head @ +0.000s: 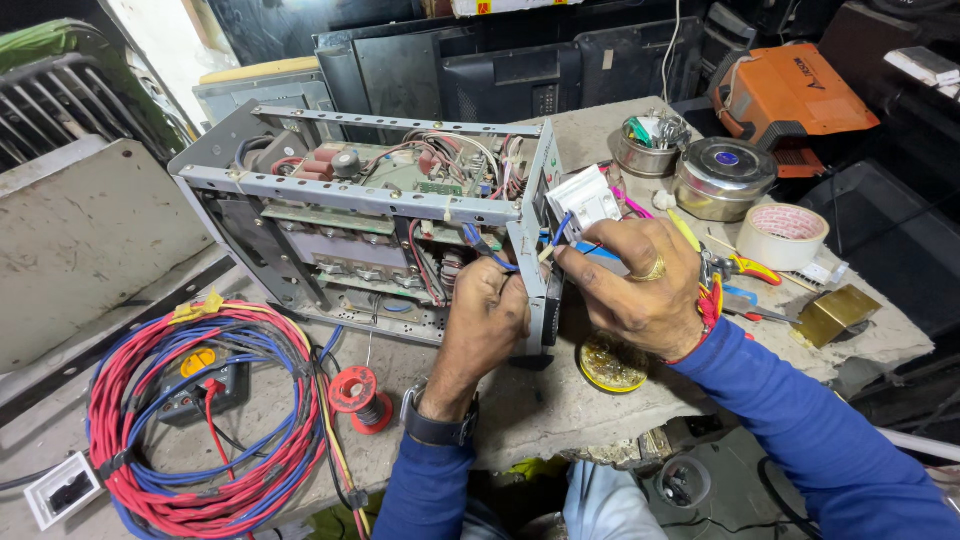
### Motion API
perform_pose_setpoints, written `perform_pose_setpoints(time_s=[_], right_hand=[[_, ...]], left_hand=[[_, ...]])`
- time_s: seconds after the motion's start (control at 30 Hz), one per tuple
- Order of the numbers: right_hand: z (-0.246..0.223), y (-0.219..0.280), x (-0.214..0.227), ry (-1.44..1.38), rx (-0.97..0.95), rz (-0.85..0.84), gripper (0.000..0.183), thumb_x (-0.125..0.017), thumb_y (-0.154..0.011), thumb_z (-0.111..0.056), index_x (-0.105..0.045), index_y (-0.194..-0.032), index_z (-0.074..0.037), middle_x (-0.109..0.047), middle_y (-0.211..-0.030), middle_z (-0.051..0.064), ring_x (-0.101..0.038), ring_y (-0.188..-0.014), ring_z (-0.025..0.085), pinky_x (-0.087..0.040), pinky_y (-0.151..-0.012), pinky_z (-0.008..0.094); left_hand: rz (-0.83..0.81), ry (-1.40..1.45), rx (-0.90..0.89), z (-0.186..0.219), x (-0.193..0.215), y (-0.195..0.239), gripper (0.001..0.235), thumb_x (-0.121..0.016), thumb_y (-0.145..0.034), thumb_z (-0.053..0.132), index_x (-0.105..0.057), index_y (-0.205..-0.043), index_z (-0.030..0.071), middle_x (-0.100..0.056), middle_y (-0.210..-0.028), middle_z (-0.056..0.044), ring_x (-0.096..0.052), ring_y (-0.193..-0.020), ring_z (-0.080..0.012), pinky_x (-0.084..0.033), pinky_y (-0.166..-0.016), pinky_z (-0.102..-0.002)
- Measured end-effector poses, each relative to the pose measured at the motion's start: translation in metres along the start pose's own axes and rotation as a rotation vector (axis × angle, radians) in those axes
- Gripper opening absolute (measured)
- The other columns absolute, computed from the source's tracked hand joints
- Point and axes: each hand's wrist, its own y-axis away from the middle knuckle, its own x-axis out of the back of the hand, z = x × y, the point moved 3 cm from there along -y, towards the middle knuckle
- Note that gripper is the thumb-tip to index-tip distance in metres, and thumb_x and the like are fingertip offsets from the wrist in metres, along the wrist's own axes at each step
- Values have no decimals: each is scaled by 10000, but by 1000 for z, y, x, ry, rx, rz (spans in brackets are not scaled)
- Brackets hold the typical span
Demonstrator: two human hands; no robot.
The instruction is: The person strips the ends of a black wire using pliers, then inserts the wire into a white plastic connector attached to an open electronic chassis. They use a screwdriver to tighten the connector terminals and repeatedly check the connection by pulling on the wire.
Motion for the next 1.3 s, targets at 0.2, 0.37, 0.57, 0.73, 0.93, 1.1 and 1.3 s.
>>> perform_pose_setpoints(time_s=[0.2, 0.37, 0.57, 0.73, 0.93, 1.1, 1.3], right_hand=[[-4, 1, 1, 32, 91, -6, 361, -786, -773, -111, -777, -1131, -154, -608, -1102, 31, -598, -867, 238, -478, -709, 392], [1, 3, -1, -37, 118, -42, 354, -777, -760, -122, -765, -1114, -132, -606, -1090, 26, -598, -858, 240, -485, -715, 402], [4, 2, -1, -113, 123, -5, 411, -774, -763, -100, -771, -1169, -159, -600, -1009, 14, -577, -806, 233, -508, -693, 396], [6, -3, 0, -108, 88, 44, 421, -781, -747, -82, -775, -1155, -186, -617, -961, 22, -547, -743, 236, -448, -628, 394], [3, -6, 0, -96, 63, 2, 361, -824, -751, -83, -773, -1101, -157, -605, -939, 15, -537, -735, 236, -439, -637, 393], [1, -7, 0, -97, 57, -3, 317, -863, -769, -118, -760, -1068, -146, -601, -937, 11, -556, -762, 240, -417, -658, 405], [4, -7, -1, -83, 98, -82, 398, -771, -678, -88, -762, -1073, -129, -652, -990, 10, -569, -816, 244, -452, -705, 409]], left_hand=[[113, -105, -211, 6, -5, 2, 206, -531, -1021, 29, -725, -1084, 6, -567, -654, 32, -491, -536, -21, -433, -486, -226], [180, 69, -84, 7, -8, 2, 203, -553, -961, -7, -722, -1073, -10, -615, -644, 35, -502, -495, -22, -413, -437, -240], [139, -163, -183, 17, -4, 1, 217, -532, -938, -38, -737, -1007, -25, -607, -599, 15, -546, -491, -36, -460, -455, -247], [50, -248, -320, 20, 1, 0, 186, -536, -982, -25, -709, -1047, -8, -609, -661, 12, -550, -553, -47, -468, -502, -251], [-31, -173, -279, 10, 7, -4, 175, -532, -1027, 6, -706, -1049, 0, -562, -614, 16, -516, -522, -50, -439, -488, -254], [-29, -148, -284, 7, 8, -2, 146, -548, -1034, 49, -687, -1029, 7, -543, -586, 21, -518, -508, -66, -441, -509, -261], [141, -272, -463, 9, 1, 1, 128, -578, -1024, 79, -682, -1041, 6, -648, -786, -43, -618, -727, -125, -515, -695, -310]])
